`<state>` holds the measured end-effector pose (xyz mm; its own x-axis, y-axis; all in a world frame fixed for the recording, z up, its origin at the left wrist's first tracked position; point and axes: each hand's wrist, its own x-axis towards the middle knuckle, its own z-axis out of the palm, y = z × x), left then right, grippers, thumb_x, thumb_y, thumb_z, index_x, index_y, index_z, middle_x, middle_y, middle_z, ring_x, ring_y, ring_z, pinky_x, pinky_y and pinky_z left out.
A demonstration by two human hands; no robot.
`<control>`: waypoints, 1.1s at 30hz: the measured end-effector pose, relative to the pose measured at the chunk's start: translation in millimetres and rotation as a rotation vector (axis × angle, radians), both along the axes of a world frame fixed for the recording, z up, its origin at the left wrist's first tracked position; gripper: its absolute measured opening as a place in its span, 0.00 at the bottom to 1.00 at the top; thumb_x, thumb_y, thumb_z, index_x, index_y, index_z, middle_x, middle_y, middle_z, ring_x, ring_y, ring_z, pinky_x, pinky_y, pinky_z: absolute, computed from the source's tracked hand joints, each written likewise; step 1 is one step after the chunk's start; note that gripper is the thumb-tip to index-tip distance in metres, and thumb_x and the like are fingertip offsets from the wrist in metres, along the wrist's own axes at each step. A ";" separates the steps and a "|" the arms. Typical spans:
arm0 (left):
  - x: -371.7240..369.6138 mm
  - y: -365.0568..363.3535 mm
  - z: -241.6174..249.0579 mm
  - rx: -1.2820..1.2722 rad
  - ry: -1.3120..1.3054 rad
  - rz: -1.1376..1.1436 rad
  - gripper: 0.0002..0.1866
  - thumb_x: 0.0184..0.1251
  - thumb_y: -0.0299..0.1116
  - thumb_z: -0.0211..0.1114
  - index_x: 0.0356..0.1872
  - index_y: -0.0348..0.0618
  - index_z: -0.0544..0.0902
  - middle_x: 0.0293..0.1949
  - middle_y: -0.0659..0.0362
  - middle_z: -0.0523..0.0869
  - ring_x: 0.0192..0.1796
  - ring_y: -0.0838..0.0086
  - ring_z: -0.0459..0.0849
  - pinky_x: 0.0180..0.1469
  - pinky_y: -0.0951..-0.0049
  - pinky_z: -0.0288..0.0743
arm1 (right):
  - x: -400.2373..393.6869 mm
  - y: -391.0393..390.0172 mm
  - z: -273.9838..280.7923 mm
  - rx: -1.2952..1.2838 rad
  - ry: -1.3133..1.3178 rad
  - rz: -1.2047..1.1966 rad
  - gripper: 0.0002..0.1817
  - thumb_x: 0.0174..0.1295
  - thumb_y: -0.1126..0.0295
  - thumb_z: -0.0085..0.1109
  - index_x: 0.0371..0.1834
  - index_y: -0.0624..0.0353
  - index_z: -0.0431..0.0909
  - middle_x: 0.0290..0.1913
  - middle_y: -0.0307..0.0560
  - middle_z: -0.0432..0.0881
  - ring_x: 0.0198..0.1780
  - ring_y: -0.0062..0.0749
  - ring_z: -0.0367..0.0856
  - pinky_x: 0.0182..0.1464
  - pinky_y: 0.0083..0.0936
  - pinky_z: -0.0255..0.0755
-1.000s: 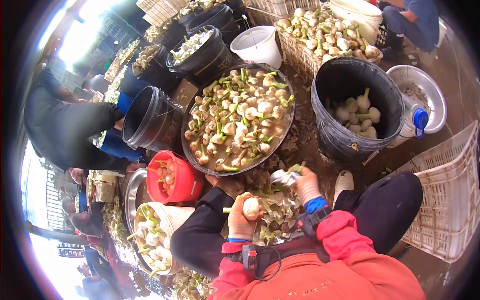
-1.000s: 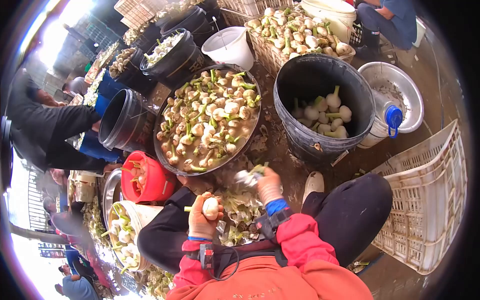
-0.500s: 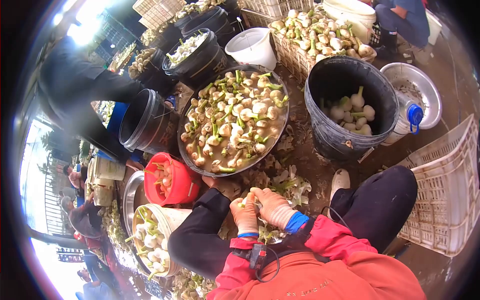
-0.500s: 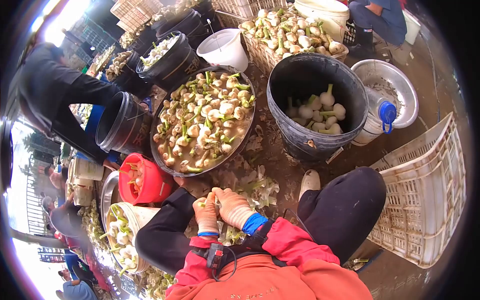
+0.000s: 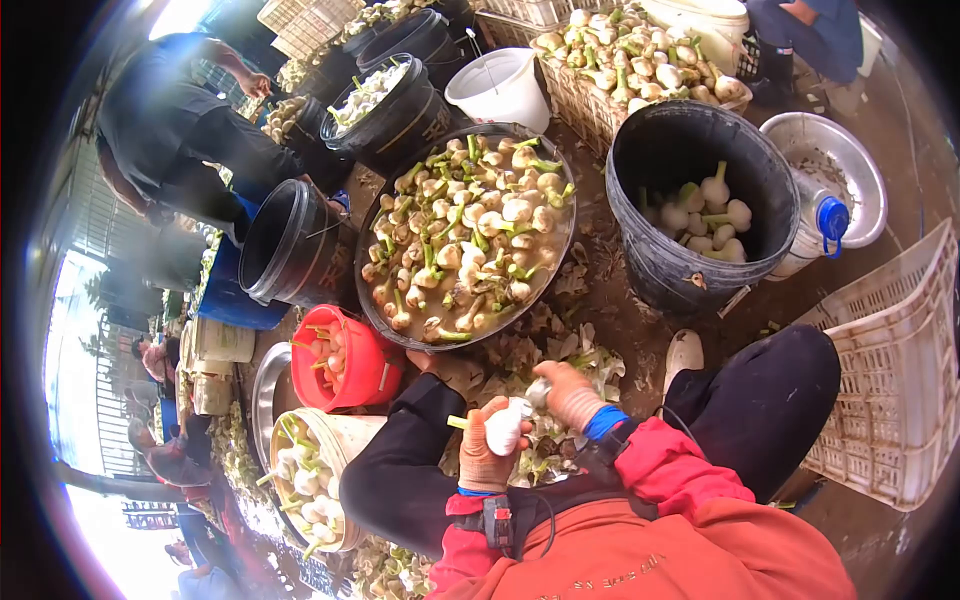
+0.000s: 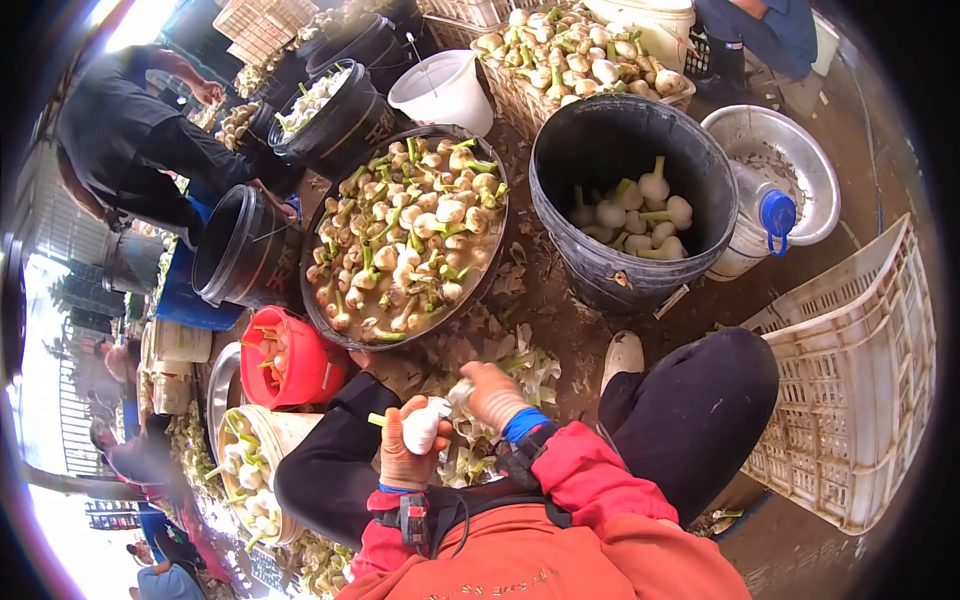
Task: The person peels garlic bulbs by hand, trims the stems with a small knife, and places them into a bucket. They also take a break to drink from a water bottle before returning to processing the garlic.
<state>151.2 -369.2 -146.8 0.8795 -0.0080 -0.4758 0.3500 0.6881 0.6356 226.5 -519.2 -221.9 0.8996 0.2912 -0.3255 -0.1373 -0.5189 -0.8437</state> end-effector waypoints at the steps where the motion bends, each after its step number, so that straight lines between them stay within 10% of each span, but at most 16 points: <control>1: -1.1 -0.1 2.9 -0.102 -0.034 -0.002 0.28 0.60 0.57 0.62 0.48 0.41 0.78 0.39 0.51 0.84 0.35 0.62 0.84 0.33 0.69 0.81 | 2.4 -5.4 -7.7 -0.008 0.064 -0.052 0.27 0.55 0.71 0.60 0.61 0.53 0.68 0.49 0.56 0.79 0.53 0.48 0.77 0.55 0.34 0.70; 3: 2.3 -7.7 14.9 -0.059 0.027 0.166 0.27 0.61 0.54 0.62 0.49 0.40 0.77 0.43 0.52 0.83 0.42 0.61 0.83 0.42 0.65 0.81 | 4.0 -7.0 -26.1 0.107 0.158 -0.088 0.29 0.57 0.73 0.60 0.64 0.53 0.66 0.47 0.52 0.81 0.46 0.43 0.82 0.48 0.33 0.75; 6: 11.6 8.1 -5.2 0.282 -0.147 0.057 0.28 0.65 0.48 0.62 0.59 0.37 0.72 0.52 0.53 0.78 0.52 0.66 0.79 0.49 0.66 0.78 | -0.1 -14.4 15.3 1.092 0.774 -0.167 0.31 0.59 0.77 0.57 0.67 0.48 0.63 0.47 0.43 0.80 0.38 0.32 0.83 0.33 0.28 0.79; 7: 13.8 4.8 -3.7 0.279 -0.149 0.051 0.28 0.65 0.48 0.62 0.59 0.37 0.72 0.52 0.53 0.78 0.52 0.66 0.79 0.49 0.66 0.78 | -2.9 -18.8 39.4 1.096 0.690 -0.032 0.28 0.62 0.65 0.61 0.65 0.58 0.65 0.54 0.44 0.76 0.49 0.32 0.79 0.48 0.28 0.78; 13: 15.8 1.2 -13.2 0.653 -0.165 -0.045 0.27 0.68 0.42 0.60 0.62 0.37 0.68 0.54 0.53 0.78 0.53 0.68 0.79 0.55 0.65 0.74 | 0.8 1.1 46.8 0.775 0.092 -0.228 0.16 0.60 0.81 0.52 0.52 0.62 0.76 0.46 0.39 0.80 0.47 0.22 0.76 0.50 0.19 0.72; 19: 18.2 5.0 -9.7 -0.123 0.042 0.269 0.18 0.68 0.38 0.59 0.53 0.40 0.75 0.49 0.54 0.82 0.48 0.61 0.82 0.47 0.60 0.81 | 14.0 -5.3 49.4 1.454 0.363 -0.569 0.14 0.61 0.82 0.48 0.50 0.62 0.75 0.38 0.43 0.78 0.31 0.25 0.78 0.43 0.25 0.79; 23: 14.2 14.7 -15.7 -0.241 0.018 0.246 0.17 0.68 0.40 0.59 0.54 0.45 0.75 0.50 0.54 0.81 0.48 0.59 0.82 0.46 0.56 0.82 | 22.1 -15.1 30.7 0.962 0.320 -0.713 0.16 0.57 0.80 0.56 0.50 0.59 0.76 0.41 0.47 0.79 0.38 0.30 0.79 0.45 0.25 0.76; 25: 15.7 10.3 -18.2 0.060 0.094 0.343 0.20 0.68 0.38 0.60 0.57 0.44 0.73 0.50 0.56 0.81 0.45 0.63 0.83 0.44 0.61 0.82 | 5.6 -0.4 20.9 0.327 -0.432 -0.240 0.17 0.57 0.76 0.58 0.51 0.57 0.76 0.44 0.50 0.78 0.41 0.39 0.80 0.45 0.29 0.75; 33: 11.8 -5.1 -18.4 0.480 -0.056 0.142 0.22 0.63 0.33 0.65 0.55 0.33 0.73 0.48 0.52 0.82 0.44 0.67 0.83 0.44 0.70 0.80 | 0.8 15.8 21.7 0.532 -0.075 -0.275 0.18 0.55 0.83 0.54 0.48 0.56 0.78 0.45 0.52 0.81 0.44 0.39 0.80 0.49 0.27 0.72</control>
